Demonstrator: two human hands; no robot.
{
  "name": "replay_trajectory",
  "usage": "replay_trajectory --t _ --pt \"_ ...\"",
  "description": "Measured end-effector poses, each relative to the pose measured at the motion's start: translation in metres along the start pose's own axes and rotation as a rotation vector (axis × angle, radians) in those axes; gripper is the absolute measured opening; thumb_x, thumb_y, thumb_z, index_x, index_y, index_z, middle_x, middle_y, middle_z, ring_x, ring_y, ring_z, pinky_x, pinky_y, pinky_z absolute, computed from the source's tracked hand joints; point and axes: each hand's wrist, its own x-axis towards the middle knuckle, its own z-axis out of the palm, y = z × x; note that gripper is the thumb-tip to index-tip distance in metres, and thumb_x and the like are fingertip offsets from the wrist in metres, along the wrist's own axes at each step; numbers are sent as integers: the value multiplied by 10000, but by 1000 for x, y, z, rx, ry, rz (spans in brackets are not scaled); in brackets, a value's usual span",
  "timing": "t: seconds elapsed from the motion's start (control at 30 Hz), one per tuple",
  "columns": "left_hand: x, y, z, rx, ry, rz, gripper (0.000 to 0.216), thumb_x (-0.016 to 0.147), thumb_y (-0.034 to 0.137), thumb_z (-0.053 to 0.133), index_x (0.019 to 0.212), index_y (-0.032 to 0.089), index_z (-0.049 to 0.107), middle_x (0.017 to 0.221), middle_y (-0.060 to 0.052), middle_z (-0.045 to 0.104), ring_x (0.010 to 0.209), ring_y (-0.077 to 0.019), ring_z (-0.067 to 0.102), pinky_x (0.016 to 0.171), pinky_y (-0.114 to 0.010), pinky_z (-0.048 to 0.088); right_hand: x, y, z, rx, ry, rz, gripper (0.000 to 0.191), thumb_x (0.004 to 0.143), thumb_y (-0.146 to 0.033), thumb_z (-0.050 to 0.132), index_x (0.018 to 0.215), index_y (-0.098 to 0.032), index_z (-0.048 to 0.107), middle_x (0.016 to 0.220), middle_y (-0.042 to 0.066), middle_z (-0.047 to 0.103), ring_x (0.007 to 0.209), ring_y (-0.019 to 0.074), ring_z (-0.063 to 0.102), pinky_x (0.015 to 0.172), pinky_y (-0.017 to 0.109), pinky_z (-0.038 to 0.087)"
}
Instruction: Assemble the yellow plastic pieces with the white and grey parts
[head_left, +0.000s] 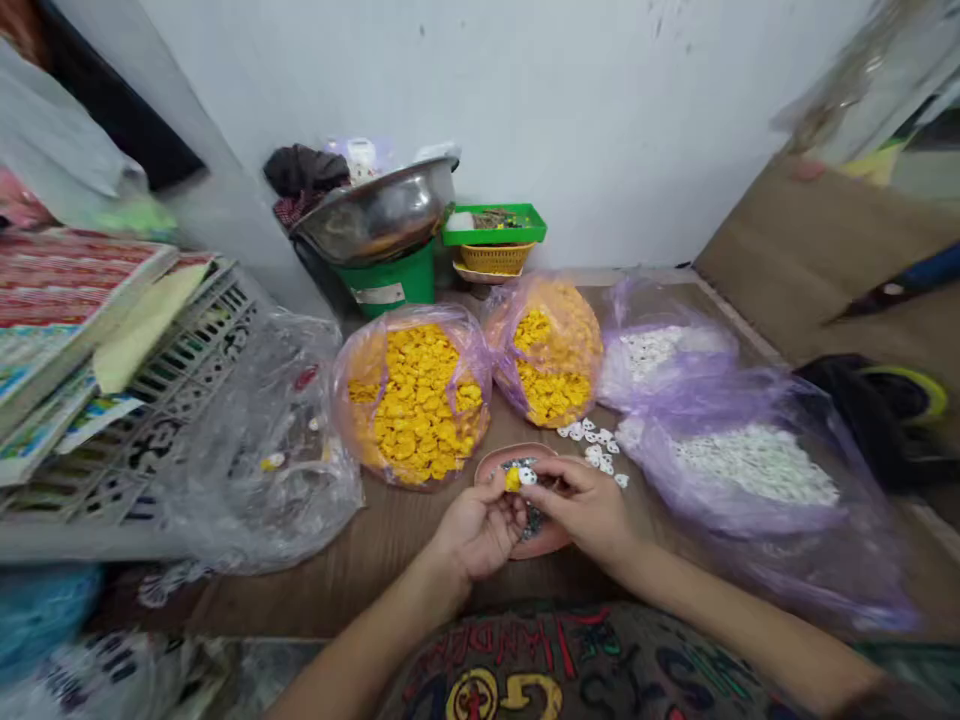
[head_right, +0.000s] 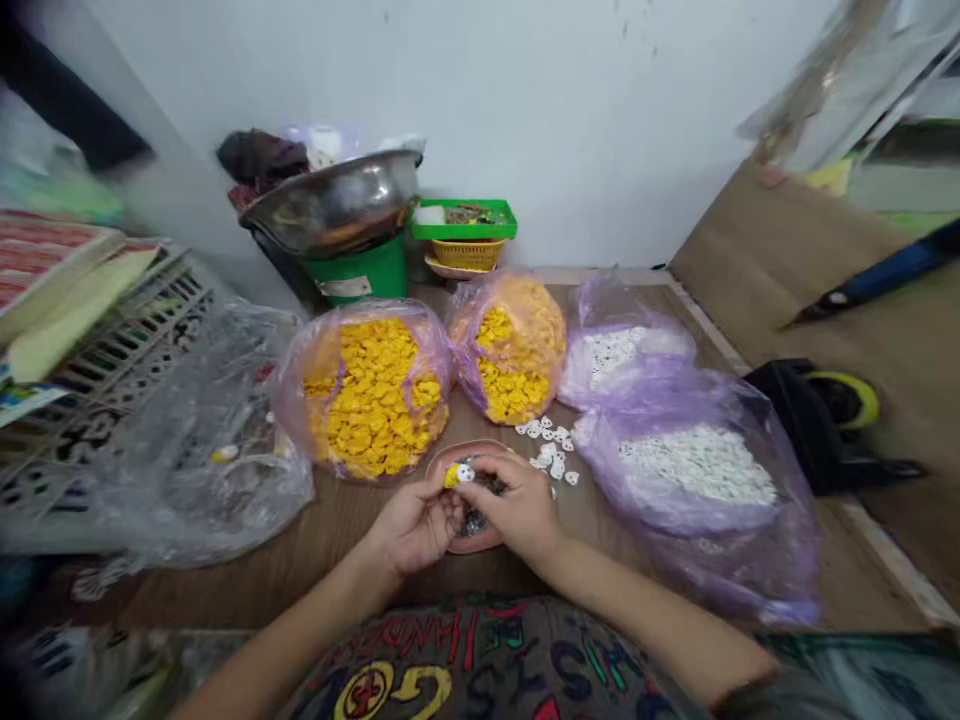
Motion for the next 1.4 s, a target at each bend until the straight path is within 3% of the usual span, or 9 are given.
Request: replay_trajectory --t 0.5,0.7,0.87,1.0,1.1,1.2,1.3,1.4 --pt "-3 -2 -4 9 36 119 197 830 128 442 681 103 569 488 -18 591 411 -75 539 429 -154 450 3 -2 -1 -24 -58 -134 129 723 -235 609 839 -229 665 797 27 683 745 164 620 685 296 500" --pt "1 -5 -10 80 -109 237 64 692 119 642 643 103 605 549 -11 627 475 -70 557 488 -158 464 6 3 -3 -94 -186 -303 231 781 -183 521 972 -239 636 894 42 668 823 157 612 728 295 501" --pt "3 -9 -11 169 -153 340 202 495 173 787 566 94 616 521 -4 627 474 -67 550 483 -150 450 3 3 0 -55 -161 -173 167 788 -252 539 910 -239 653 840 27 680 770 159 626 710 293 509" --pt "2 -5 -10 193 -125 316 158 550 175 758 595 98 627 527 -13 634 443 -61 535 457 -149 440 2 3 -1 -63 -96 -65 180 741 -233 593 916 -211 626 803 28 675 716 156 625 644 276 516" --pt "1 -3 -11 189 -116 292 109 609 166 716 609 106 625 524 -15 629 432 -63 530 445 -154 437 4 3 -4 -65 -88 -210 112 742 -220 593 844 -212 638 816 33 663 743 150 621 658 266 512" --pt "1 -4 -11 223 -117 286 153 569 196 743 606 109 623 523 -11 622 436 -67 528 426 -157 423 6 4 -7 -81 -131 -361 100 769 -209 565 819 -214 652 804 36 660 744 141 622 667 254 510" --pt "0 -5 -11 324 -107 346 267 450 280 799 535 116 606 490 -2 607 439 -75 523 431 -170 415 6 6 -7 -124 -138 -380 123 785 -230 550 857 -214 648 790 39 677 733 149 629 664 266 514" --pt "-2 -5 -11 520 -77 511 271 423 325 796 509 132 627 467 6 596 438 -78 507 460 -190 415 6 9 -8 -156 -128 -327 161 780 -243 543 913 -226 632 785 29 683 726 155 631 657 280 517"
